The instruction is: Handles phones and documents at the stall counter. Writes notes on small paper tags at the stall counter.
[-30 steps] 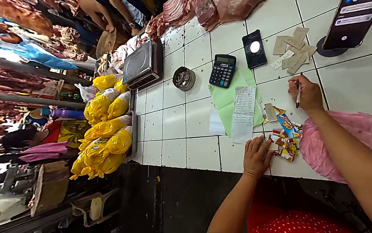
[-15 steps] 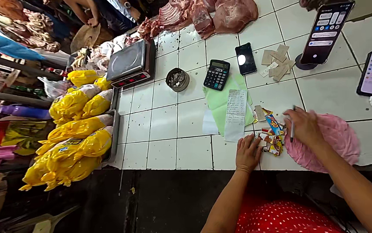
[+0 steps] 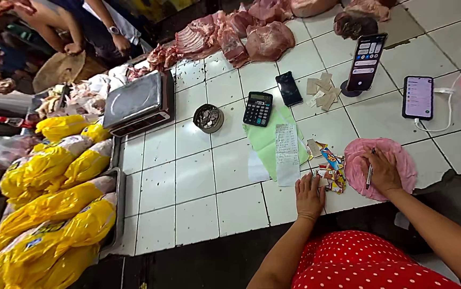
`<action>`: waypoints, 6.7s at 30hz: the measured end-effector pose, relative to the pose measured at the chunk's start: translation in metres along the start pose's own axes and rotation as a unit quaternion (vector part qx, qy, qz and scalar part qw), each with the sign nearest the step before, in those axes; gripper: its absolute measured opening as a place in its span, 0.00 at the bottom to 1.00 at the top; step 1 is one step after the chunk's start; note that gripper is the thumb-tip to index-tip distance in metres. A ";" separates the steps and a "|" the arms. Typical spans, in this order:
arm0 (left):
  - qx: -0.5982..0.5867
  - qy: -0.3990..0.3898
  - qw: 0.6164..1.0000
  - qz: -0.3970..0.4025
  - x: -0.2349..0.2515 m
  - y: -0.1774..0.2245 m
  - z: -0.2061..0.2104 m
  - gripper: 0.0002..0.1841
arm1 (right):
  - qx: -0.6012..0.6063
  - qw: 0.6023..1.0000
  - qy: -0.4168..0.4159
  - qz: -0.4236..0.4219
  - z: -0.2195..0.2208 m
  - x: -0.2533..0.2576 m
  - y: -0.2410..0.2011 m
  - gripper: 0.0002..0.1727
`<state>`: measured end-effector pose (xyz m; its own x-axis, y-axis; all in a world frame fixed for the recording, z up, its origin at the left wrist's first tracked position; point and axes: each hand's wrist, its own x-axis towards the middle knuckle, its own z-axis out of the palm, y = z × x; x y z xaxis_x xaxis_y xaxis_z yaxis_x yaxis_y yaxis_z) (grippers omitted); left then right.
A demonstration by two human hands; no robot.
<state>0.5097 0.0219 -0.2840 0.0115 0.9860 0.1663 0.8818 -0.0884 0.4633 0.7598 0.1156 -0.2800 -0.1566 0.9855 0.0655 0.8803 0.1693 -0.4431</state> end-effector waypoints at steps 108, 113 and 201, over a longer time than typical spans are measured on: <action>0.114 -0.247 0.962 -0.001 0.064 -0.071 -0.061 0.38 | 0.018 0.960 -0.248 -0.131 0.039 0.044 -0.105 0.41; 0.113 -0.225 0.967 0.039 0.061 -0.071 -0.058 0.46 | 0.049 0.944 -0.238 -0.225 0.028 -0.006 -0.085 0.45; -0.052 -0.038 0.993 -0.104 0.019 0.078 0.014 0.48 | 0.132 0.839 -0.496 -0.179 -0.020 0.081 -0.060 0.40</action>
<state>0.5853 0.0362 -0.2569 -0.1263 0.9920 -0.0065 0.8156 0.1076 0.5685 0.7033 0.1859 -0.2308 -0.8009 0.3551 -0.4821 0.5880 0.3141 -0.7454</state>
